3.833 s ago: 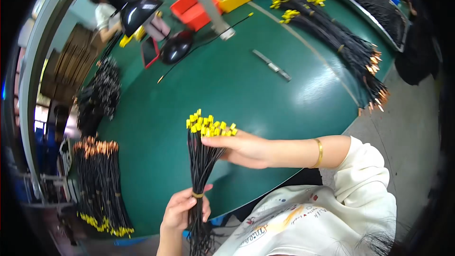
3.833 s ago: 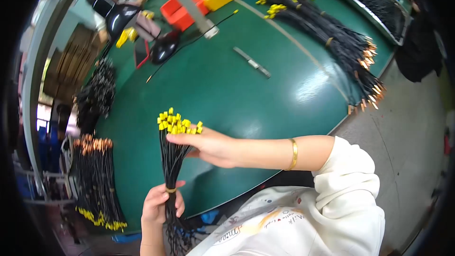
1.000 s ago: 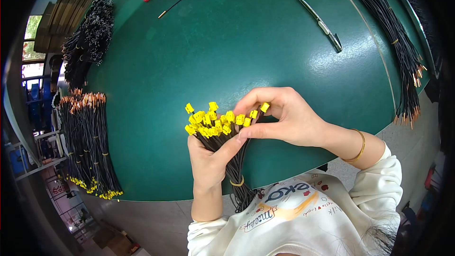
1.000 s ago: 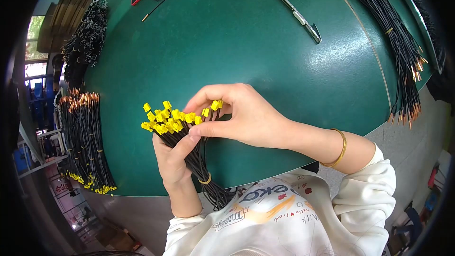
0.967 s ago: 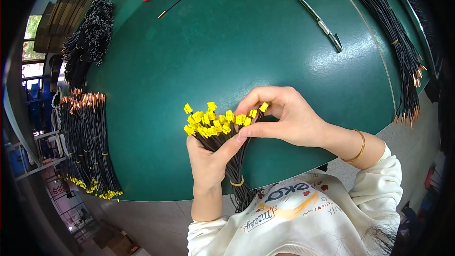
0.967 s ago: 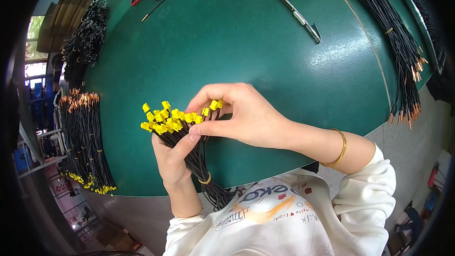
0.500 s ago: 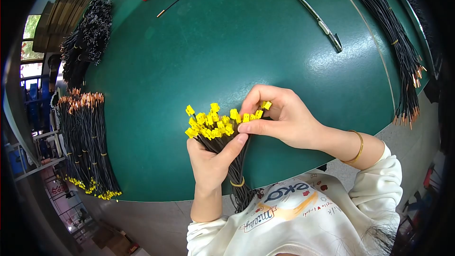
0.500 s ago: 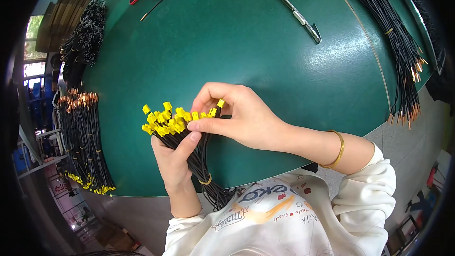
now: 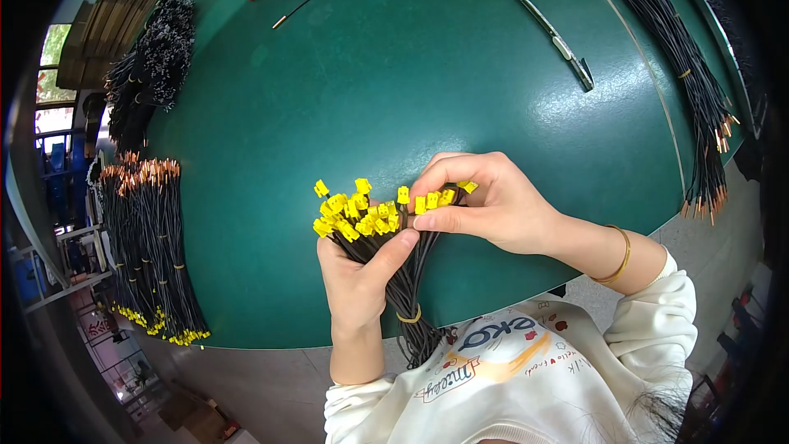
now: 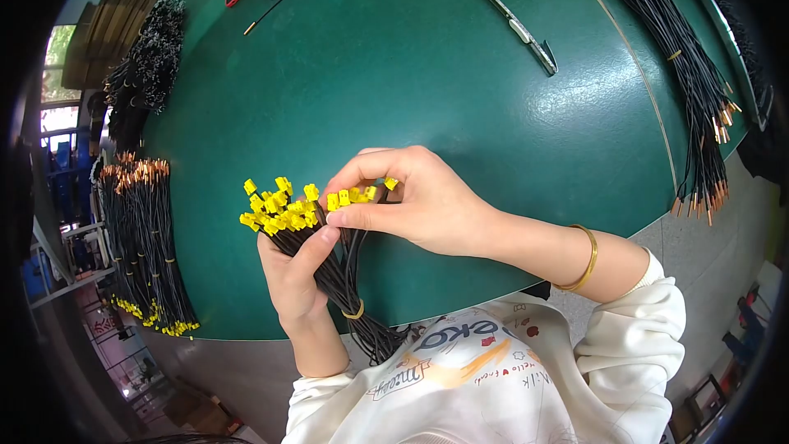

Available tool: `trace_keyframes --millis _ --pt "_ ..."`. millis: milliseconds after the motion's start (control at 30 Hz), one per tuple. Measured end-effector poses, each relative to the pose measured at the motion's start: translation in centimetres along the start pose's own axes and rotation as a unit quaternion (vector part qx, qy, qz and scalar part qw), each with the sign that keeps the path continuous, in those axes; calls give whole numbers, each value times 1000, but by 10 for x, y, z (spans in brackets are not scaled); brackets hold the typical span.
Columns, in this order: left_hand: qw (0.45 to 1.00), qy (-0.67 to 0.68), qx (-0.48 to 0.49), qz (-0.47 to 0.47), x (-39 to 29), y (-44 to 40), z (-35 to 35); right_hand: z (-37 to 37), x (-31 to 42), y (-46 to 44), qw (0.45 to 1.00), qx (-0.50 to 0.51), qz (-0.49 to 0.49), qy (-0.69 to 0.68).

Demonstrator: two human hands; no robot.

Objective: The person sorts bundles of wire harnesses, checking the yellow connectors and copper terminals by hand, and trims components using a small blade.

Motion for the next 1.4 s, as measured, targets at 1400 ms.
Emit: trace_keyframes --millis 1400 --pt "999 -39 30 -11 2 1 -4 -1 11 2 989 -1 55 139"
Point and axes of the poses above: each hand's wrist, its own y-axis away from the middle knuckle, its own z-axis out of the back of the hand, x = y × z, the point moved 1 cm from there along -y, towards the middle knuckle, and after that the axes turned 4 degrees about z, right-handed, at the moved point
